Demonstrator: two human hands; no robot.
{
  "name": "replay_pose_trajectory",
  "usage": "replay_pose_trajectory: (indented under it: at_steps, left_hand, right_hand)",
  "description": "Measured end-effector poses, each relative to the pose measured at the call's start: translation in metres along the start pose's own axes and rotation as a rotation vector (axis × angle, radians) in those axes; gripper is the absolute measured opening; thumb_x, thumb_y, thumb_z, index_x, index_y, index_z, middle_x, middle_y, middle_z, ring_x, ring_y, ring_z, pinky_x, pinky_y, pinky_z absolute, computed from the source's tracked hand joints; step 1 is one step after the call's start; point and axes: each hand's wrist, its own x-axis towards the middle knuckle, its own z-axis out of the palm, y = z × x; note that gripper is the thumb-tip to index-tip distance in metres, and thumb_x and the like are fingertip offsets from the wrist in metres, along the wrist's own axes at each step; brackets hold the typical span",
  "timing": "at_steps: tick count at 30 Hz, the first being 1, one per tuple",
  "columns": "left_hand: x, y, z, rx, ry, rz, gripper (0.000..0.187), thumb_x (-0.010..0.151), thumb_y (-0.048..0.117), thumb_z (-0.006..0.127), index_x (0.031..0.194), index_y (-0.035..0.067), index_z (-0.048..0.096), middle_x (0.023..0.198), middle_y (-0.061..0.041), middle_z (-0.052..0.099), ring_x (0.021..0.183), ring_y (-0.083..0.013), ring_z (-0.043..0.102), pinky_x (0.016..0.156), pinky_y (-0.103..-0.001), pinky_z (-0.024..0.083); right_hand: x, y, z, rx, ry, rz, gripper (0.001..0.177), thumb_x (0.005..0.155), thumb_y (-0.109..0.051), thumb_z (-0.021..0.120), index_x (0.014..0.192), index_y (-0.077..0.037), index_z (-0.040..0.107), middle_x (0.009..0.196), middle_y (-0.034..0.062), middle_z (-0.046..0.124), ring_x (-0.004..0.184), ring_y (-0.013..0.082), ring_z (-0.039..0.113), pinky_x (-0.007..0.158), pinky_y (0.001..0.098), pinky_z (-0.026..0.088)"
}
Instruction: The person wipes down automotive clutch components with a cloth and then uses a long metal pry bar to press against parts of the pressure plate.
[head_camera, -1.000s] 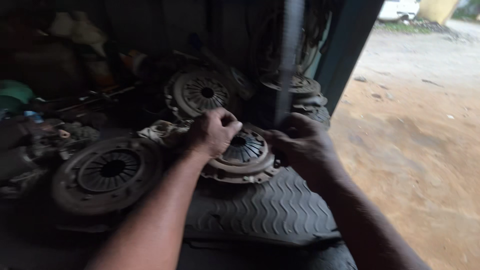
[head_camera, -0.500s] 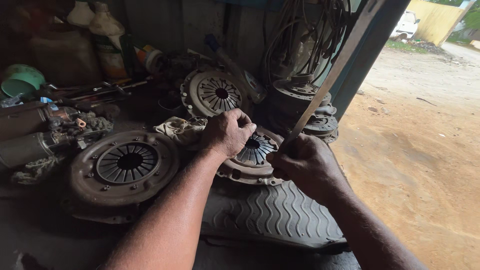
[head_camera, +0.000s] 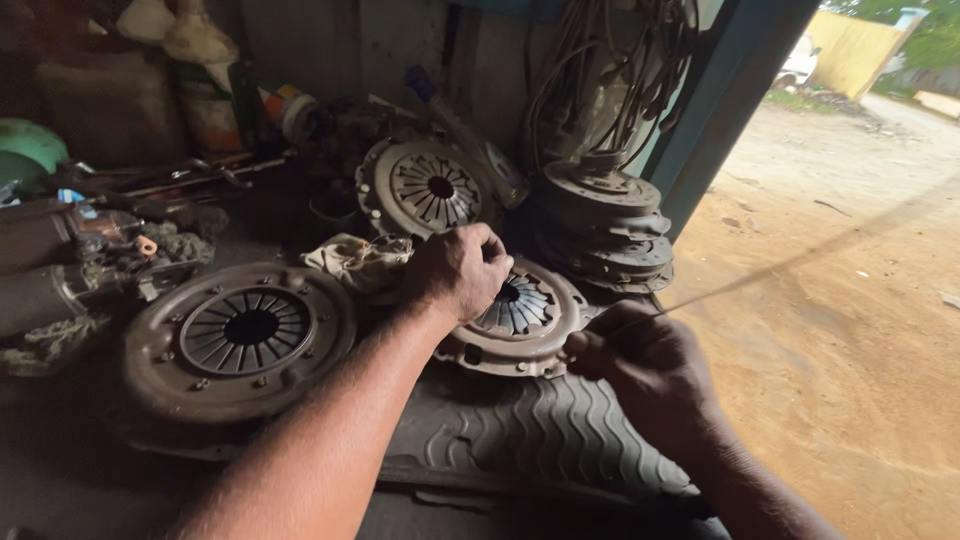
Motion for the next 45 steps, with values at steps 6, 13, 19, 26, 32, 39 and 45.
replay_pose_trajectory:
  at_steps: [6, 13, 19, 26, 32, 39, 45]
  left_hand:
    - [-0.003, 0.0, -0.002, -0.047, -0.047, -0.021, 0.021, 0.082, 0.035, 0.074, 0.089, 0.015, 0.076, 0.086, -0.01, 0.077, 0.087, -0.0296, 0.074, 0.079, -0.042, 0.058]
    - [-0.004, 0.003, -0.009, -0.066, -0.099, -0.044, 0.021, 0.084, 0.035, 0.072, 0.091, 0.015, 0.076, 0.088, -0.009, 0.078, 0.088, -0.0284, 0.075, 0.079, -0.042, 0.058]
    - [-0.002, 0.002, -0.008, -0.072, -0.104, -0.025, 0.022, 0.084, 0.036, 0.072, 0.092, 0.015, 0.076, 0.089, -0.009, 0.078, 0.088, -0.028, 0.075, 0.079, -0.042, 0.058]
    - [-0.003, -0.001, -0.007, -0.068, -0.037, 0.029, 0.022, 0.082, 0.036, 0.073, 0.091, 0.015, 0.077, 0.089, -0.011, 0.077, 0.088, -0.0312, 0.073, 0.077, -0.044, 0.058]
    - [-0.003, 0.0, -0.009, -0.058, -0.139, -0.058, 0.022, 0.085, 0.036, 0.07, 0.092, 0.017, 0.075, 0.091, -0.008, 0.078, 0.088, -0.0293, 0.074, 0.078, -0.044, 0.057]
    - [-0.004, -0.004, -0.004, -0.067, -0.118, -0.036, 0.023, 0.084, 0.037, 0.072, 0.091, 0.015, 0.076, 0.091, -0.009, 0.077, 0.088, -0.0303, 0.074, 0.079, -0.044, 0.057]
    - [-0.004, -0.005, -0.005, -0.056, -0.083, 0.013, 0.024, 0.084, 0.038, 0.072, 0.092, 0.015, 0.076, 0.087, -0.01, 0.078, 0.087, -0.0313, 0.074, 0.077, -0.044, 0.057]
  right_hand:
    - [-0.012, -0.009, 0.007, -0.182, 0.049, 0.092, 0.014, 0.085, -0.009, 0.081, 0.088, 0.005, 0.078, 0.079, 0.0107, 0.077, 0.075, 0.0112, 0.068, 0.067, 0.0281, 0.055]
    - [-0.012, -0.003, 0.005, -0.299, -0.004, -0.07, 0.006, 0.085, -0.004, 0.077, 0.09, -0.001, 0.078, 0.083, 0.0054, 0.08, 0.082, 0.01, 0.073, 0.075, 0.0248, 0.06]
    - [-0.014, 0.001, 0.002, -0.365, 0.0, -0.089, 0.006, 0.084, -0.004, 0.079, 0.087, 0.0, 0.076, 0.081, 0.0071, 0.079, 0.08, 0.0113, 0.073, 0.072, 0.0269, 0.06]
    - [-0.019, -0.011, 0.008, -0.522, 0.046, 0.013, 0.008, 0.08, -0.007, 0.081, 0.086, -0.003, 0.077, 0.08, 0.0054, 0.081, 0.075, 0.0102, 0.074, 0.067, 0.0272, 0.061]
    - [-0.015, -0.006, 0.004, -0.29, -0.01, -0.034, 0.007, 0.087, -0.007, 0.075, 0.089, 0.0, 0.075, 0.085, 0.0049, 0.08, 0.083, 0.0087, 0.072, 0.077, 0.025, 0.059]
    - [-0.015, -0.003, 0.006, -0.315, 0.03, -0.01, 0.008, 0.089, -0.009, 0.076, 0.089, -0.001, 0.074, 0.083, 0.0064, 0.078, 0.08, 0.0087, 0.069, 0.072, 0.0256, 0.057]
    - [-0.013, -0.004, 0.007, -0.366, 0.059, -0.024, 0.012, 0.091, -0.011, 0.075, 0.09, 0.0, 0.075, 0.079, 0.0071, 0.078, 0.077, 0.0109, 0.067, 0.07, 0.028, 0.055]
